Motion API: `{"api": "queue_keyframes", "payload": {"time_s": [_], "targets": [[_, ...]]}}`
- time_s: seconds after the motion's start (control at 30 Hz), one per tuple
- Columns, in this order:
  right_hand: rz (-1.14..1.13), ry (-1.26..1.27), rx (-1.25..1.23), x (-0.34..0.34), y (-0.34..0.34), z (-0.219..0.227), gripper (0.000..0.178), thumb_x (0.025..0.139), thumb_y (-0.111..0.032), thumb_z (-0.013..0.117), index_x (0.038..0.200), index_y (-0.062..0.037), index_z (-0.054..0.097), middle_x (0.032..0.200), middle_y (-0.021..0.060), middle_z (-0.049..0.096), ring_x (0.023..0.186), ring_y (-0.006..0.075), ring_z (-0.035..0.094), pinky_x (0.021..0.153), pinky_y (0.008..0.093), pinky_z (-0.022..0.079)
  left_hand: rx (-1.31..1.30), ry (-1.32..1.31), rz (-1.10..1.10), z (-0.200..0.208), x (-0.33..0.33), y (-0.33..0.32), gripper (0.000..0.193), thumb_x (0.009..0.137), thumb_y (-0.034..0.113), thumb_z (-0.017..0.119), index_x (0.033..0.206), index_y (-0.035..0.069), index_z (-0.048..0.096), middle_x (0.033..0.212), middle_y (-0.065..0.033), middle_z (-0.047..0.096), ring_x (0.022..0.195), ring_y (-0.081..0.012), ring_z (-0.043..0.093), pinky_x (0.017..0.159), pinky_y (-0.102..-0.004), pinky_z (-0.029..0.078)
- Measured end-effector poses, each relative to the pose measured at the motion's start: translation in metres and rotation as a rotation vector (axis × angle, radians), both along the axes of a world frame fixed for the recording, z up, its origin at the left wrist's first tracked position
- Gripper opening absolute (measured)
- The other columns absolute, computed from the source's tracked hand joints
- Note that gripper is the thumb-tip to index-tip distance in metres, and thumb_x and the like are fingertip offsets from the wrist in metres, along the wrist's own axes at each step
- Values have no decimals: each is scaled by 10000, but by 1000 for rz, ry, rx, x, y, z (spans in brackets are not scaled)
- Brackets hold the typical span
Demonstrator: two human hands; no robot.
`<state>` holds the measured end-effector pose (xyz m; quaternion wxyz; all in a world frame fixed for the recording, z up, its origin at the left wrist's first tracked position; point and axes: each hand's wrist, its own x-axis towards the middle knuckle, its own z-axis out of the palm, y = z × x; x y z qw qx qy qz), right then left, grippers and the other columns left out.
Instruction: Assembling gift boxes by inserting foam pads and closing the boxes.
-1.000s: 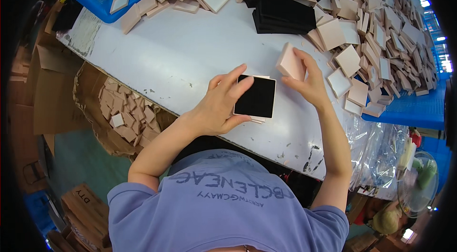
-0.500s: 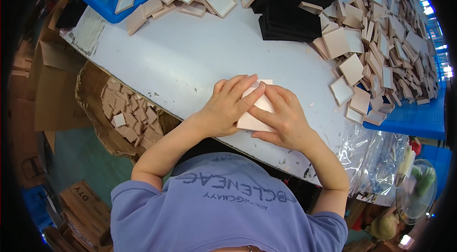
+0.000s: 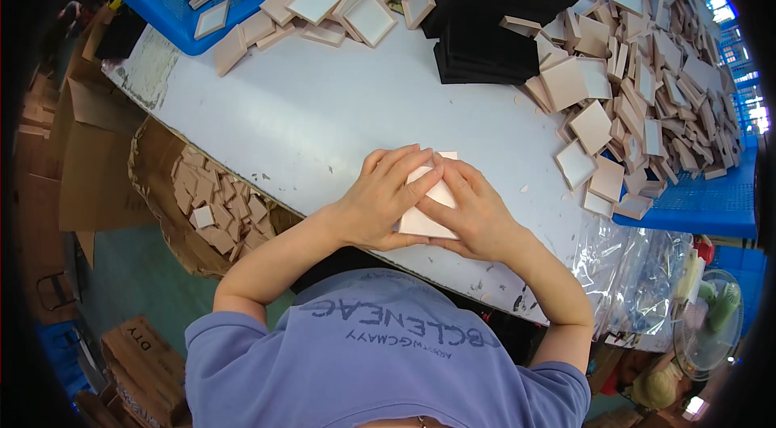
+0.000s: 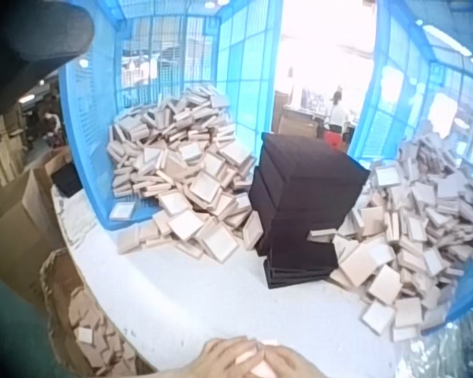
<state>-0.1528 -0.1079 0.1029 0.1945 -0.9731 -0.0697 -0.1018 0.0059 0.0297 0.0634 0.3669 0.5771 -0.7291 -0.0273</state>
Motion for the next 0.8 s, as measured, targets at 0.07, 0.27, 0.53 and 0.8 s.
{"api": "queue_keyframes", "payload": {"time_s": [0.07, 0.27, 0.53, 0.8], "targets": [[-21, -103, -19, -1, -2, -7, 599, 576, -227, 783, 1136, -127, 595, 1316, 242, 396, 1095, 370, 467, 909, 426, 426, 13, 28, -16, 0, 2, 1, 810, 677, 464, 700, 1300, 32, 414, 1307, -214, 379, 1147, -359, 415, 910, -449, 306], [-43, -207, 152, 4, -8, -9, 540, 590, -205, 785, 1098, -117, 622, 1294, 206, 451, 1056, 343, 509, 898, 416, 432, 2, 189, -32, -7, 4, -2, 741, 688, 449, 709, 1266, 57, 461, 1292, -219, 389, 1113, -338, 437, 884, -418, 323], [40, -113, 125, 0, -9, -14, 593, 700, -475, 695, 1128, -79, 589, 1343, 245, 361, 1144, 409, 409, 953, 500, 359, -12, 140, 9, -8, -2, 0, 729, 675, 446, 725, 1257, 80, 483, 1336, -251, 356, 1158, -366, 423, 946, -432, 310], [-224, -132, 740, -27, 14, -63, 782, 763, -386, 655, 1377, -120, 248, 1431, 244, 30, 1314, 407, 144, 1052, 491, 210, 95, 368, -173, -48, 5, 4, 965, 517, 190, 848, 1305, 231, 292, 1358, -276, 227, 1176, -439, 373, 907, -479, 415]]}}
